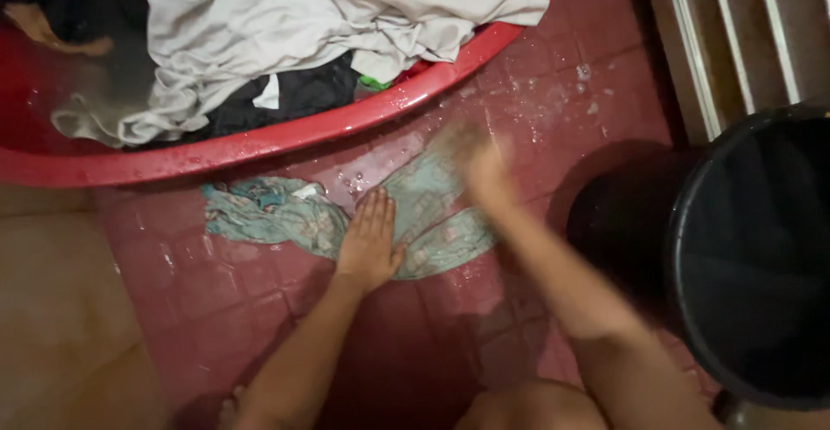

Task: The person hand-washes various garments, including a patterned cloth, a black shirt, a white shirt, and a green cloth. They scrub each item with a bar of soap on a tiled floor, rinse them in a black bucket, wring out the water, and place them aside.

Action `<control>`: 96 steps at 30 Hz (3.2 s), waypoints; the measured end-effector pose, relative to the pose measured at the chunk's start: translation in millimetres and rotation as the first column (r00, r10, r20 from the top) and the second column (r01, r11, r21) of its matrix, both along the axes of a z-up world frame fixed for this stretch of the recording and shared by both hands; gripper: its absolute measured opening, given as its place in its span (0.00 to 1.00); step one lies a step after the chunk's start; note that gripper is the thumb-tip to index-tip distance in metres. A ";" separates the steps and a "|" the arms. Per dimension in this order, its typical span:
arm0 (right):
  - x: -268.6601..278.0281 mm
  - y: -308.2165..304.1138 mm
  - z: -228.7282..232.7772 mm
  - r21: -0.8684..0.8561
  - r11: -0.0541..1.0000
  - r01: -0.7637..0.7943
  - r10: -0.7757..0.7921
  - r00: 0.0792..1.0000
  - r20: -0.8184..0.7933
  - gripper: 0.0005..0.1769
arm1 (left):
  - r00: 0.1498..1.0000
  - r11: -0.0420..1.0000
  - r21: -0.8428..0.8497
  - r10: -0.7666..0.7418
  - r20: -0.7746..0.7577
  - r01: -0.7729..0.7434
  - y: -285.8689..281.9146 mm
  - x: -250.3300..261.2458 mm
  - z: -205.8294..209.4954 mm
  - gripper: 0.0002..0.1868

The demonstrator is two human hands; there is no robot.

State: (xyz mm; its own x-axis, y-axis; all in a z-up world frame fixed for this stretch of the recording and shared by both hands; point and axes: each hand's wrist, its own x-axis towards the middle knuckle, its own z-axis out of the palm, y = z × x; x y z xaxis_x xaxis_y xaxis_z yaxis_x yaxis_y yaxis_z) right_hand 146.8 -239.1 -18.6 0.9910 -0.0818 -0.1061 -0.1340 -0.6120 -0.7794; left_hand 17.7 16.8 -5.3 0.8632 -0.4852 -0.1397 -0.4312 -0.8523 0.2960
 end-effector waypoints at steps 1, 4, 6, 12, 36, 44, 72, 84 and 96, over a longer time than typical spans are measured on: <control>-6.6 -4.5 -1.8 -0.003 0.998 -0.059 0.059 0.998 -0.026 0.17 | 1.000 1.000 0.007 0.004 -0.004 -0.004 -0.8 -2.3 -1.5 0.45; -21.8 -22.5 19.8 0.004 0.974 -0.228 0.228 0.968 -0.102 0.18 | 1.000 1.000 0.017 0.010 -0.010 -0.010 -2.0 -1.3 -7.0 0.46; -18.6 -30.3 40.3 -0.360 0.900 -0.245 0.301 0.947 0.109 0.20 | 1.000 1.000 0.006 0.011 -0.024 -0.010 0.2 -4.9 -7.2 0.47; 4.0 21.0 82.4 0.385 0.891 0.240 -0.153 0.958 -0.243 0.16 | 0.999 0.996 -0.078 0.041 -0.026 -0.043 -0.1 -3.4 -3.6 0.48; -55.2 -33.0 17.6 -0.572 0.710 -0.411 0.620 0.750 0.231 0.24 | 0.998 0.999 -0.028 0.026 -0.057 -0.028 -2.3 -0.5 -3.7 0.46; -41.8 -138.4 6.8 -0.536 0.826 0.173 0.012 0.946 0.323 0.27 | 0.988 0.982 -0.131 -0.122 0.096 0.134 8.6 -7.7 -7.5 0.38; -86.5 -156.0 -24.0 0.238 0.940 0.244 -0.145 0.919 -0.367 0.07 | 0.943 0.945 -0.041 -0.327 -0.063 0.325 57.3 -11.5 -3.9 0.12; -100.1 -106.5 -5.7 -0.147 0.988 0.040 -0.085 0.946 -0.314 0.13 | 0.926 0.949 -0.307 -0.175 -0.335 0.068 38.4 9.2 25.3 0.14; -84.8 -125.5 29.3 0.252 0.959 0.128 -0.036 0.939 -0.341 0.13 | 0.998 0.724 -0.690 -0.029 -0.062 -0.022 18.2 22.4 9.7 0.06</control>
State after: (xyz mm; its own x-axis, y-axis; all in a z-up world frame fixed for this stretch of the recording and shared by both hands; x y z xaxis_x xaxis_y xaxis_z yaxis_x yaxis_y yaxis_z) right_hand 62.0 -364.5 10.7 0.8868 -0.0842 -0.4544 -0.4519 -0.3638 -0.8145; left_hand 40.1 35.1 4.4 0.8628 -0.4723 0.1805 -0.3924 -0.4003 0.8282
